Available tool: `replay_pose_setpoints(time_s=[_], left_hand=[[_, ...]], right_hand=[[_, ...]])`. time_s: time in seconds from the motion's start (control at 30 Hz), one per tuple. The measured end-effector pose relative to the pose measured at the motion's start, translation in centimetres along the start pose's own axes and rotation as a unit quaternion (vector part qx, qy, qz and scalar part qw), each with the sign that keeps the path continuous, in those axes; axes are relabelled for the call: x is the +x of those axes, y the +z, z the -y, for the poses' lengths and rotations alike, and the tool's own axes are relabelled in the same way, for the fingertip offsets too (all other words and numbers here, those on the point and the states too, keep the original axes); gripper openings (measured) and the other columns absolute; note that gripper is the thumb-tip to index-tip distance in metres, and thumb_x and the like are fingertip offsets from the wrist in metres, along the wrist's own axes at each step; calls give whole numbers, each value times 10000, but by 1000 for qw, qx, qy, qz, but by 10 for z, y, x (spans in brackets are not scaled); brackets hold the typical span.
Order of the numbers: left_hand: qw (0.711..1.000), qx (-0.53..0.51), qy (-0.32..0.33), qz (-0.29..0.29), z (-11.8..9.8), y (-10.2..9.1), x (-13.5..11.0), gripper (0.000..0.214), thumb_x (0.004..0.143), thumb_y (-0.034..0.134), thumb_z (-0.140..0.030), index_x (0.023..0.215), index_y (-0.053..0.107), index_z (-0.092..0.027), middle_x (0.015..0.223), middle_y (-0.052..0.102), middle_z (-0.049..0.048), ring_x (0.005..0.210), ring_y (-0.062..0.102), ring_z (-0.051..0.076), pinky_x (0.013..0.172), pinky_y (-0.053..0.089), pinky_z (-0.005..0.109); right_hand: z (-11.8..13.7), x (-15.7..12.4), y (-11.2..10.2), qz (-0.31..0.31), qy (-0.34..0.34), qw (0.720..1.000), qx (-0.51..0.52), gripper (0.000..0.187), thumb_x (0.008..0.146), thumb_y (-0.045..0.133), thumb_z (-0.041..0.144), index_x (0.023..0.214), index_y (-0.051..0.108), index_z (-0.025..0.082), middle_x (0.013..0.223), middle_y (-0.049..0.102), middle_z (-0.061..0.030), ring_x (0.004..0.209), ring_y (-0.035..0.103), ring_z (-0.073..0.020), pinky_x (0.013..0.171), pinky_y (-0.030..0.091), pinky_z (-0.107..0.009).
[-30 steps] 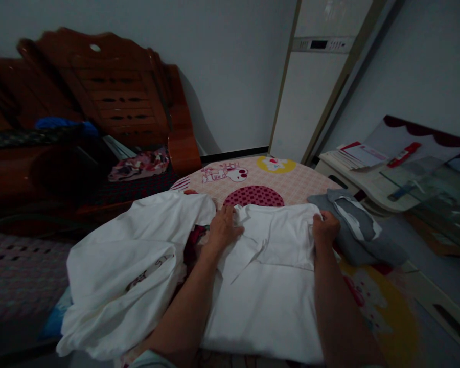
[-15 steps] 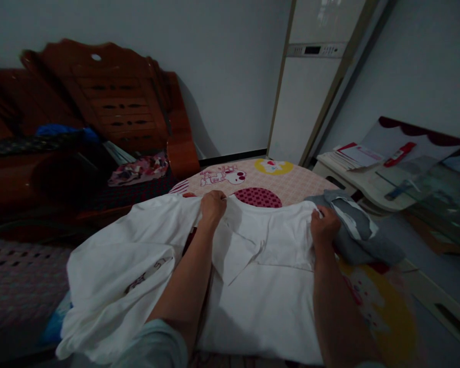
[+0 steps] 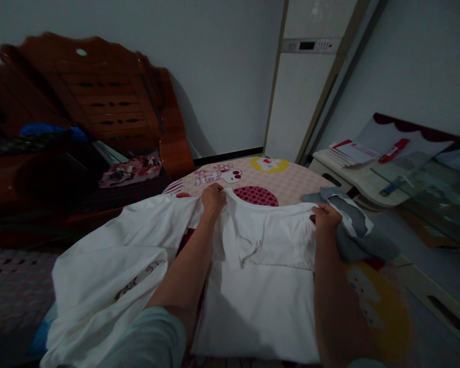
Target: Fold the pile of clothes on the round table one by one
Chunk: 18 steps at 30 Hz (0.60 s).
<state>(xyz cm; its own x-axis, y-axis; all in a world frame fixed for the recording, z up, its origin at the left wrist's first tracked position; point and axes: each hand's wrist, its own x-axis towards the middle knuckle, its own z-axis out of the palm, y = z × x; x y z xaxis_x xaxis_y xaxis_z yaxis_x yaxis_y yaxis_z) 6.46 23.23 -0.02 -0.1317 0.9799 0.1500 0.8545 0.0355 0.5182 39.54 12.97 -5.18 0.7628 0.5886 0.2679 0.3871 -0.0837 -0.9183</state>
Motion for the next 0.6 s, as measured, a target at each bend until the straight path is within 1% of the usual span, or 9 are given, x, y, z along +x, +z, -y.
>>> replay_pose_setpoints(time_s=[0.1,0.17,0.2,0.27,0.37,0.43,0.5,0.53,0.6], left_hand=[[998,31,27,40,3,8,1,315,722,586,-142,994,745,-151,938,756,109,951,681,231,858,489,285],[996,51,25,63,5,11,1,285,722,598,-151,957,759,-150,934,757,117,969,680,243,857,489,278],[996,46,15,69,6,11,0,263,730,591,-154,929,763,-147,894,759,114,943,688,239,837,493,268],[997,2,-26,71,5,7,0,234,755,566,-161,878,764,-141,783,753,98,816,703,215,752,507,249],[985,-114,-98,79,0,-3,2,228,771,539,-149,858,750,-130,660,724,62,604,675,174,596,496,228],[971,-187,-130,75,-4,-10,5,235,766,530,-117,871,740,-128,626,709,42,548,660,160,547,482,217],[961,-232,-139,62,-7,-14,8,242,758,522,-92,870,733,-127,620,702,29,544,664,156,540,482,212],[959,-241,-136,55,-8,-15,10,241,755,520,-88,864,731,-128,623,701,27,550,668,158,544,485,214],[964,-234,-120,42,-7,-14,12,233,755,521,-100,856,728,-132,642,707,28,578,677,164,569,494,223]], right_hand=[[3,-4,-4,25,-48,994,-94,319,622,666,404,760,739,126,564,638,-48,565,554,-205,575,462,-332],[6,-7,-7,27,-92,981,-166,278,633,663,399,719,734,144,637,683,-81,634,578,-226,634,461,-342],[8,-8,-9,21,-101,977,-186,265,650,651,390,720,736,149,671,700,-91,655,586,-230,650,458,-342],[13,-8,-12,1,-102,977,-188,259,678,637,381,740,743,153,702,713,-93,664,597,-229,661,454,-335],[20,-4,-17,-13,-88,987,-136,254,666,668,389,736,740,156,660,697,-62,635,601,-212,642,458,-318],[26,-1,-20,-12,-59,995,-77,243,635,693,385,718,722,158,584,656,-27,573,587,-193,581,458,-301],[32,0,-20,-14,6,1000,-1,250,621,697,376,746,703,160,481,582,17,464,542,-172,472,428,-282],[35,0,-19,-10,47,998,40,260,616,695,370,773,691,161,438,544,37,409,513,-164,415,398,-271],[38,-1,-16,2,120,986,116,278,604,691,348,813,653,167,399,502,62,346,483,-158,341,349,-250]])
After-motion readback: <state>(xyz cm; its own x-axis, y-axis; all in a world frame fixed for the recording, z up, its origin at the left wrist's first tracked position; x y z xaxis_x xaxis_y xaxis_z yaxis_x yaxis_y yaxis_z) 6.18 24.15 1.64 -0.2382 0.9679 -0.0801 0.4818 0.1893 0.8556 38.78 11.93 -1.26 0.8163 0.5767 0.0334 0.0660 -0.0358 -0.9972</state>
